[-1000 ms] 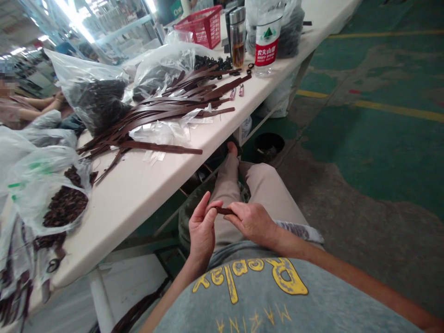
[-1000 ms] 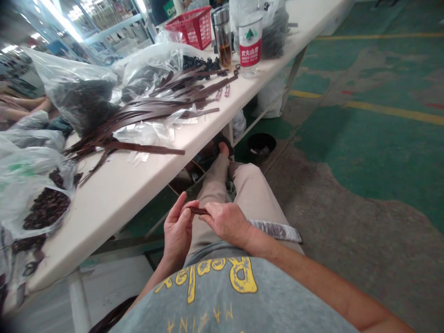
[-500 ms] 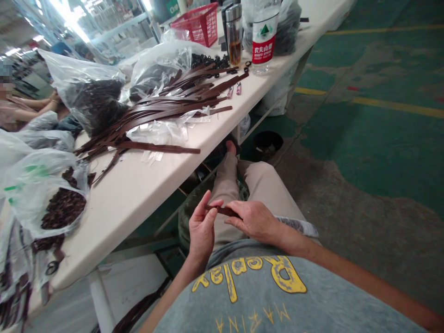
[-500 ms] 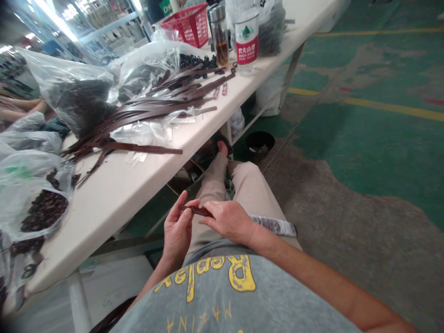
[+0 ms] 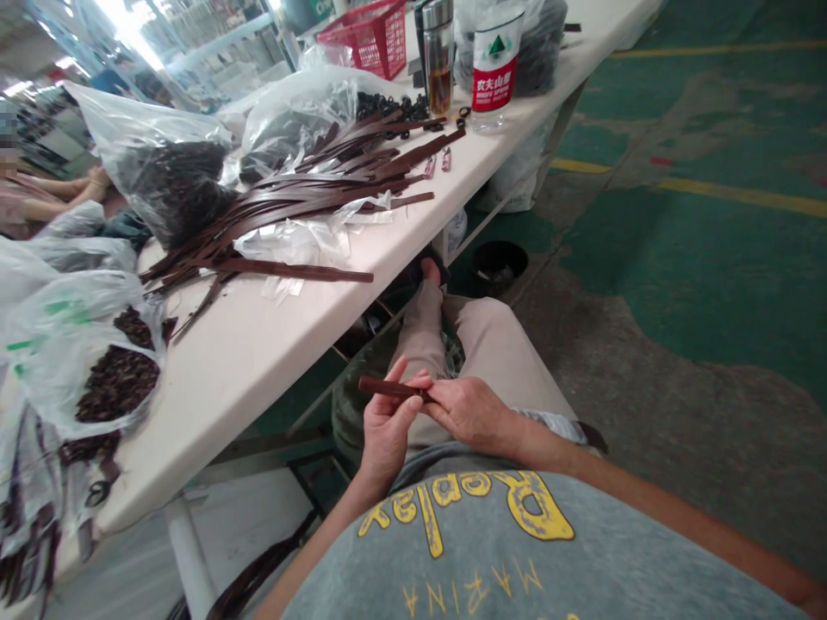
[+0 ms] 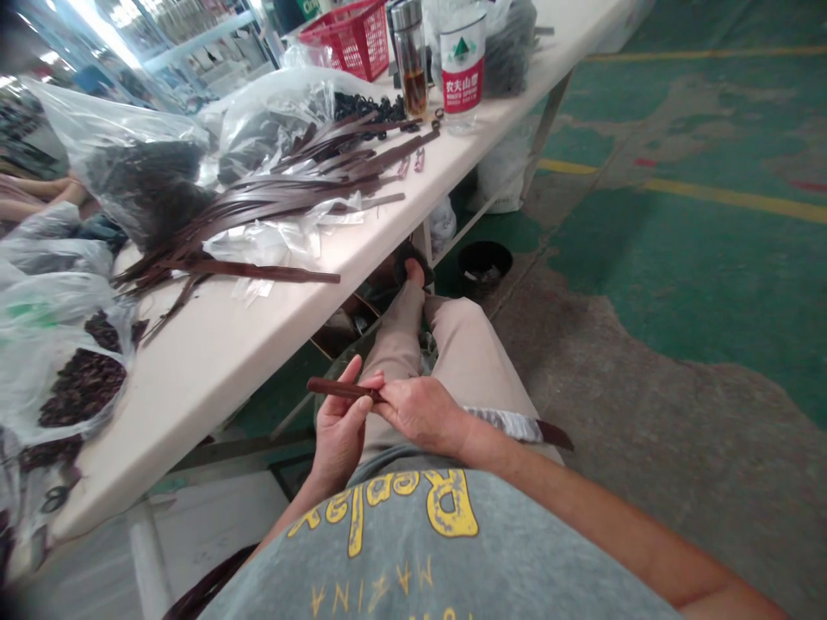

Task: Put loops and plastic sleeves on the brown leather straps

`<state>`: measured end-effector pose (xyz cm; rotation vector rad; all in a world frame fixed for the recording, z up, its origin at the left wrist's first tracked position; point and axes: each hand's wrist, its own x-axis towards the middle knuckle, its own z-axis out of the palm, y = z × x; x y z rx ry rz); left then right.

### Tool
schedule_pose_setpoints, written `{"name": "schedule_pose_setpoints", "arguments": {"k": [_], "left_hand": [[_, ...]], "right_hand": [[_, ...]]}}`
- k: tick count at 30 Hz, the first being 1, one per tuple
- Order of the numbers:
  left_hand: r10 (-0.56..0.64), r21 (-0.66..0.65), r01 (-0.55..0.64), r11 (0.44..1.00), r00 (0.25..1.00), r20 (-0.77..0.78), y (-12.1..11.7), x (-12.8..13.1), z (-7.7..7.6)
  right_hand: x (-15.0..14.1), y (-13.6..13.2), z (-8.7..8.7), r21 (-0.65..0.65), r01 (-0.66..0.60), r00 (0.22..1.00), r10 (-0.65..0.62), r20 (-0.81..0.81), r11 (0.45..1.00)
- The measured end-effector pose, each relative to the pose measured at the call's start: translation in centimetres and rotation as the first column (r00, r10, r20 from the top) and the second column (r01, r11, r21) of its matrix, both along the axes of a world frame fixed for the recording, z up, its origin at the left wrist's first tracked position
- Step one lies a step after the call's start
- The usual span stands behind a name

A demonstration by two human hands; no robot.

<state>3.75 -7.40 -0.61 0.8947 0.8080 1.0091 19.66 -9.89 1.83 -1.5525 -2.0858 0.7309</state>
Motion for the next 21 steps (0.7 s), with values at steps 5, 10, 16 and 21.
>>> {"name": "schedule_pose_setpoints", "arguments": {"k": [5,10,16,21], "left_hand": [[0.091,-0.016,-0.091,0.996,0.995,-0.028,1.1,-0.7,0.5],[0.087,-0.037,-0.087,0.996,0.996,-0.022,1.0,-0.7,0.2],[0.062,-0.035,-0.063,0.997,0.998,-0.012,0.1,0.5,-1.0],[0.042,0.002,-0.042,0.999,0.999,-0.014,-0.3,0.8,-1.5]], "right_hand": [[1.1,-0.6,0.4,-0.093,0.049,0.999,-0.048,0.016,0.995],[1.2,-1.5,-0.9,-0.041,0.091,0.993,-0.088,0.073,0.995],[0.4,-1.0,-1.5,0.094,0.096,0.986,-0.107,0.125,0.991],[-0.3,-0.4,-1.5,0.13,0.07,0.994,-0.081,0.078,0.989]]}}
